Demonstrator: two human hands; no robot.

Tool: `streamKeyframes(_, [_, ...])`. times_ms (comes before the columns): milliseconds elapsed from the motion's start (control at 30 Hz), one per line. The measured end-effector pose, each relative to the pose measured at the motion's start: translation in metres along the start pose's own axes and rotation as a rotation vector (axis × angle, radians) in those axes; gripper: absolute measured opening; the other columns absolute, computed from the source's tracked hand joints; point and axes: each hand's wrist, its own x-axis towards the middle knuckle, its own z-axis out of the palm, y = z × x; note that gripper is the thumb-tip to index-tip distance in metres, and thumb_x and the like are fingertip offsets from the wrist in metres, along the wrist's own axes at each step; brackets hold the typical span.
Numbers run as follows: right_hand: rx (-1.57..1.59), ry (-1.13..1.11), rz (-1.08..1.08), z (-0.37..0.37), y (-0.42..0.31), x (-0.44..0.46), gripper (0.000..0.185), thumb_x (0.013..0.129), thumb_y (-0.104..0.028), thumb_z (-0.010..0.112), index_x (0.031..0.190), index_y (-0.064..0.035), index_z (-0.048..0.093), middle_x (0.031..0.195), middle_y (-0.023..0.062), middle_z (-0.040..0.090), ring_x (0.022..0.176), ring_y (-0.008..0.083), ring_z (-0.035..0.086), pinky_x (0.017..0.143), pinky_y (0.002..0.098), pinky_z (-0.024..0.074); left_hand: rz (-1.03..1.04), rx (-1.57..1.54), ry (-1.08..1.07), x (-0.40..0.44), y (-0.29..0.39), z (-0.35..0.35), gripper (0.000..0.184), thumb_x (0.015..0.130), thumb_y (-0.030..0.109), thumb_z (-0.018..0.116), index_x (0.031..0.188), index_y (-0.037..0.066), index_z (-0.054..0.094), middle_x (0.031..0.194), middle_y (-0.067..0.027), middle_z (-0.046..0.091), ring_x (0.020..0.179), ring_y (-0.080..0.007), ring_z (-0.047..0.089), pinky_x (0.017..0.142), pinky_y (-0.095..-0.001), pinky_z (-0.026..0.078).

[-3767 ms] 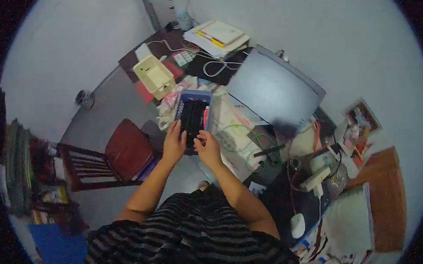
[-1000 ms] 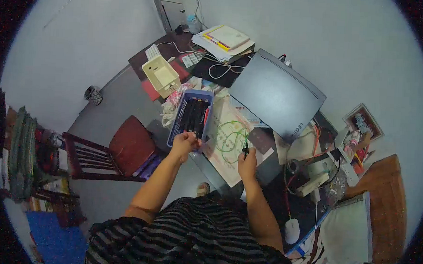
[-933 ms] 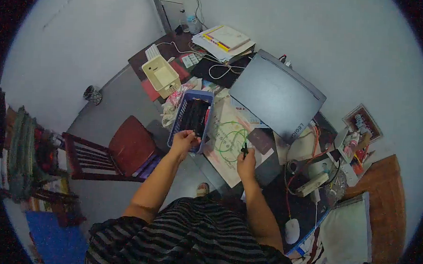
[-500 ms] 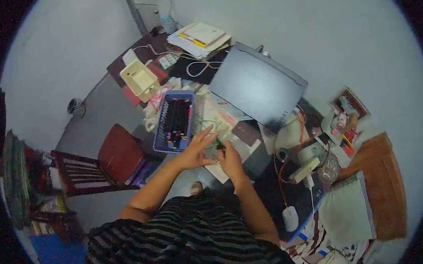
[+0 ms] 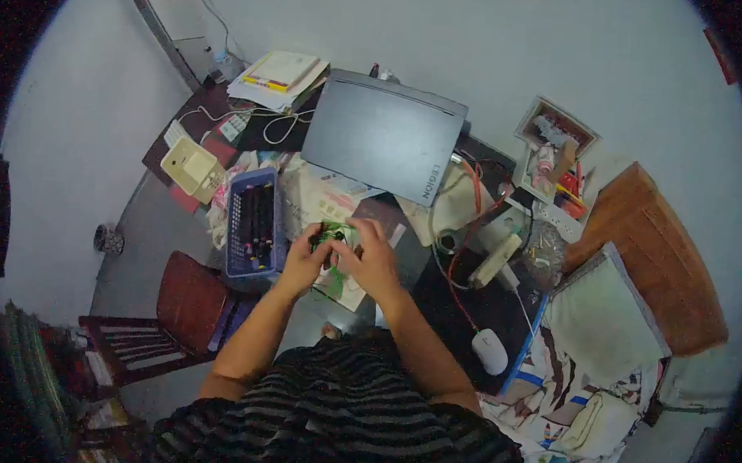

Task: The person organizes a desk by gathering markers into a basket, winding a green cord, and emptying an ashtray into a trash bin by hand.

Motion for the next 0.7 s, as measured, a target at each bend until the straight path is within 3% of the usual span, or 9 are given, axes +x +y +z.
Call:
streamKeyframes(33, [0.025,-0.022,0.089,-0.002,0.005,0.0,0.044,0.079,-0.028,0.061,0.113,-0.0038,0.047,0.104,0.011,0.05,0.09,0.0206,0.053,0.076,0.0316,0.0435,0.088,0.012,0.037,0.004,-0.011,0.004,0.02,0.086,0.01,0.048,0.104,0.001,0.048,0.078,-0.002,0.053,0.06,-0.0058,0.047,0.051,-0.0199,0.038])
streamKeyframes(133, [0.366,-0.173,0.056,0.004,0.032,-0.003,0.053,0.08,-0.031,0.061,0.121,-0.0056,0.041,0.113,0.0105,0.048,0.101,0.0193,0.049,0.085,0.03,0.0393,0.102,-0.025,0.036,0.001,-0.013,0.015,0.017,0.086,0.01,0.048,0.101,0.001,0.048,0.076,-0.0023,0.053,0.062,-0.0066,0.047,0.052,-0.021,0.039])
streamKeyframes(167, [0.537,-0.278,0.2,0.004,0.035,-0.008,0.058,0.081,-0.032,0.059,0.127,-0.0056,0.035,0.119,0.0109,0.046,0.108,0.0191,0.045,0.09,0.0298,0.0351,0.149,0.06,0.057,0.002,-0.013,0.017,0.015,0.086,0.011,0.049,0.099,0.002,0.049,0.075,-0.0022,0.053,0.063,-0.0074,0.048,0.054,-0.0219,0.04])
streamKeyframes(267, [0.552,-0.318,0.418,0.005,0.018,-0.025,0.057,0.083,-0.031,0.057,0.128,-0.0049,0.034,0.116,0.0116,0.046,0.108,0.0205,0.045,0.091,0.0304,0.0351,0.2,0.077,0.112,-0.001,0.001,0.025,0.013,0.087,0.012,0.049,0.095,0.001,0.049,0.074,-0.0022,0.052,0.063,-0.0083,0.048,0.056,-0.0228,0.04])
streamKeyframes(300, [0.471,-0.311,0.206,0.013,0.025,-0.025,0.056,0.084,-0.03,0.055,0.129,-0.0043,0.033,0.107,0.0095,0.05,0.098,0.0174,0.049,0.085,0.0296,0.0392,0.13,0.052,0.11,-0.004,0.003,0.024,0.013,0.088,0.014,0.049,0.093,0.002,0.049,0.074,-0.0023,0.052,0.064,-0.0084,0.049,0.058,-0.0226,0.041])
streamKeyframes(400, [0.636,-0.512,0.222,0.008,0.035,-0.034,0.051,0.085,-0.027,0.054,0.127,-0.0047,0.035,0.098,0.0064,0.052,0.086,0.0126,0.05,0.075,0.0265,0.0423,0.086,0.09,0.148,-0.003,-0.001,0.019,0.013,0.088,0.016,0.048,0.091,0.003,0.049,0.074,-0.0023,0.053,0.066,-0.0087,0.05,0.056,-0.0223,0.041])
streamKeyframes(500, [0.741,-0.631,0.51,0.007,0.054,-0.04,0.04,0.086,-0.023,0.052,0.121,-0.0044,0.042,0.089,0.0023,0.053,0.076,0.0092,0.05,0.063,0.0238,0.042,0.043,-0.088,0.171,-0.009,0.009,0.017,0.016,0.089,0.018,0.049,0.094,0.003,0.05,0.075,-0.0033,0.054,0.067,-0.0105,0.053,0.054,-0.0248,0.046])
streamKeyframes(667, [0.532,-0.432,0.364,-0.006,0.056,-0.036,0.026,0.088,-0.021,0.049,0.106,-0.0025,0.054,0.081,0.001,0.055,0.069,0.0093,0.049,0.057,0.0235,0.0398,0.099,-0.007,0.267,-0.009,-0.022,-0.015,0.024,0.09,0.023,0.047,0.099,0.001,0.05,0.091,-0.0056,0.056,0.078,-0.0129,0.055,0.064,-0.0276,0.048])
streamKeyframes(700, [0.49,-0.392,0.307,-0.005,0.056,-0.037,0.025,0.088,-0.021,0.048,0.103,-0.0021,0.056,0.079,0.0008,0.055,0.068,0.0092,0.048,0.056,0.0237,0.0395,0.044,-0.167,0.331,-0.014,-0.014,-0.011,0.025,0.09,0.022,0.046,0.102,0.0,0.048,0.092,-0.0084,0.056,0.081,-0.0168,0.057,0.068,-0.0302,0.049])
